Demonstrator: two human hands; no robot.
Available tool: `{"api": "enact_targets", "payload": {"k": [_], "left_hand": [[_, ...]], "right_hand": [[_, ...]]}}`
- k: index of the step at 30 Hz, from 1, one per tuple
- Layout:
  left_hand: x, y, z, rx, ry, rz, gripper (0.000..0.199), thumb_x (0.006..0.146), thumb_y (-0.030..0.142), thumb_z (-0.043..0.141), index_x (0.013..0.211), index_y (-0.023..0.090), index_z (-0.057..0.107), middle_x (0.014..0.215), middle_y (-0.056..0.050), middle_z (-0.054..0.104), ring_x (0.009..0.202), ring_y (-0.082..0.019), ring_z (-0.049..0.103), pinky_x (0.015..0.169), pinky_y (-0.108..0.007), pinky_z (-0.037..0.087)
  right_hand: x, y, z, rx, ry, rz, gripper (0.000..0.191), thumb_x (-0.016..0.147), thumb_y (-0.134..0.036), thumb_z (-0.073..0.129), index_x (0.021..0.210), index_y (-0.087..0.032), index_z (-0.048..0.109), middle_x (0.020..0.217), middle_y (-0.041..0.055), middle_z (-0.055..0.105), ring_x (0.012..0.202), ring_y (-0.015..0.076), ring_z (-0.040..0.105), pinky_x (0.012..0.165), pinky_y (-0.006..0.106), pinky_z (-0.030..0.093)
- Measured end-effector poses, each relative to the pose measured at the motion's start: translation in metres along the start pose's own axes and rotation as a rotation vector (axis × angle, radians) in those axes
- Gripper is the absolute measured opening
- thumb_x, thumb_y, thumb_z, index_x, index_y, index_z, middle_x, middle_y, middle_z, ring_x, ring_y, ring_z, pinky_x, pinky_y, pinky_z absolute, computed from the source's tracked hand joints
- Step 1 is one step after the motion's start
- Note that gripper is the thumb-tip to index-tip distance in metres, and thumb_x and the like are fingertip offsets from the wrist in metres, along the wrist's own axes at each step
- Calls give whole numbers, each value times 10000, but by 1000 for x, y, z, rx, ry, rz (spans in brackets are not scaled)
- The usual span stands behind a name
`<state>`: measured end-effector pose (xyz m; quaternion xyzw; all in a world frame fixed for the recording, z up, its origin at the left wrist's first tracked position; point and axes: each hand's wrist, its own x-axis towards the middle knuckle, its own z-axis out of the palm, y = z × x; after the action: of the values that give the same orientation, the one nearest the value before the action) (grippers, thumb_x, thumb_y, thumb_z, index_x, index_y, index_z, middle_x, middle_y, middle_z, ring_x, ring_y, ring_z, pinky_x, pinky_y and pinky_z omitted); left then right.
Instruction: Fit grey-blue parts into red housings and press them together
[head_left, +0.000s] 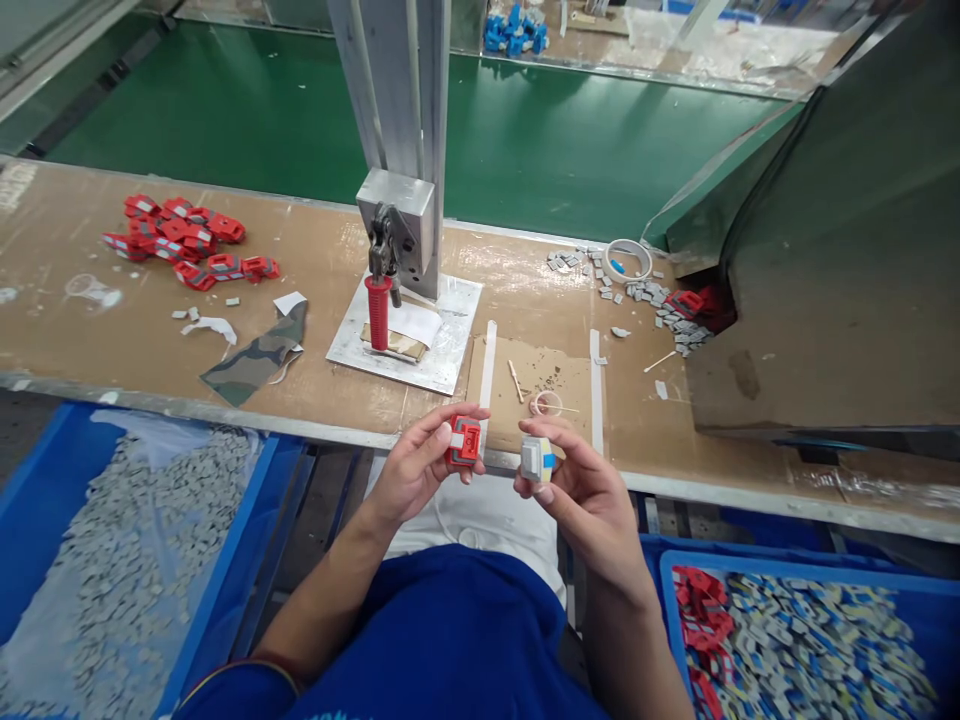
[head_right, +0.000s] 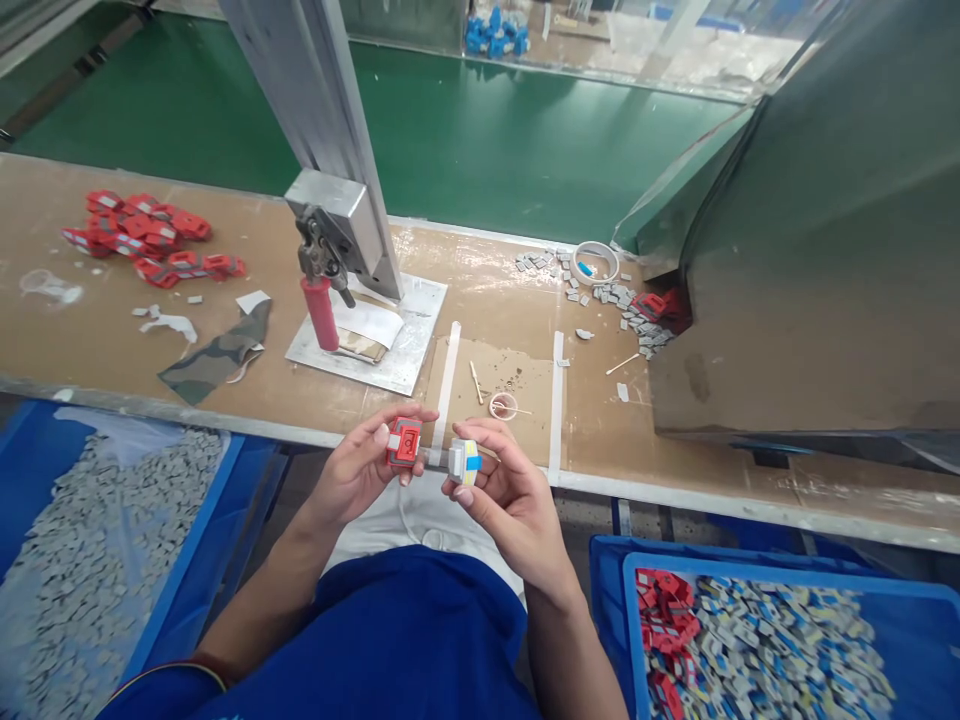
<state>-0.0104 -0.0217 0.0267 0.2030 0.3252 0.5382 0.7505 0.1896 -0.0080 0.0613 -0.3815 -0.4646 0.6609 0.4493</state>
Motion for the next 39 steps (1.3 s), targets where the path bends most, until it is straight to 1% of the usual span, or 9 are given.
{"api": "enact_targets", "payload": {"k": [5,8,11,15,18,22,29,35,39], "left_hand": [[-3,-2,-5,20,84,-78,392,936,460,694,1205,176,668,1082,-126,786,446,-68,598,370,-161,423],[-8,3,-6,4,66,-156,408,921,501,703,1107,139,718,1107,-157,782,531,-93,654,477,-196,535],[-14,9,-6,-11,23,-178,494,828,399,838,1250,169,720,1163,-136,763,683,-105,699,649,-206,590],[-18,9,-7,-18,-51,-158,634,734,191,908,1326,239,687,1216,-97,735,658,-75,667,600,-178,539],[-16,3,-6,-19,-133,-90,568,837,299,831,1364,247,626,1218,-122,731,590,-77,635,509,-185,493],[-10,-7,-3,-12,-150,97,383,992,513,590,1183,184,629,889,-99,769,614,-115,649,546,-190,500],[-5,-17,-9,-1,-275,137,496,819,554,779,1142,208,631,907,-87,791,630,-145,701,542,-215,551],[-5,-19,-12,106,-135,177,461,797,380,866,1178,188,694,1190,-139,758,731,-163,755,662,-255,602],[-4,-19,-5,142,-22,185,470,771,352,889,1171,193,702,998,-76,788,721,-168,752,677,-263,606]], "right_hand": [[-3,3,-2,28,-1,13,372,841,-290,832,1192,-331,716,1168,51,665,684,115,633,658,294,618],[-5,8,-3,53,26,-4,267,859,-277,815,1107,-328,731,1160,42,667,720,117,656,699,297,624],[-5,13,-4,66,39,26,256,847,-277,827,1091,-310,757,1250,54,634,770,108,654,761,293,623],[-4,16,-5,106,26,70,357,812,-268,859,1151,-325,763,1307,56,643,768,98,647,767,275,609],[-4,16,-7,123,22,100,398,789,-283,876,1169,-319,762,1268,64,688,752,108,642,728,269,593],[-6,18,-9,106,25,83,394,809,-329,862,1189,-324,757,1204,63,725,735,121,642,713,284,581],[-8,11,-3,-173,61,-131,329,946,-517,669,1132,-269,780,1117,93,683,816,178,662,739,328,583],[-6,-3,1,-465,75,-227,316,973,-363,676,1282,-312,721,1059,56,684,878,161,679,650,234,563],[-6,-4,7,-575,140,-312,372,955,-296,709,1323,-296,661,1091,49,734,888,155,732,729,241,616]]}}
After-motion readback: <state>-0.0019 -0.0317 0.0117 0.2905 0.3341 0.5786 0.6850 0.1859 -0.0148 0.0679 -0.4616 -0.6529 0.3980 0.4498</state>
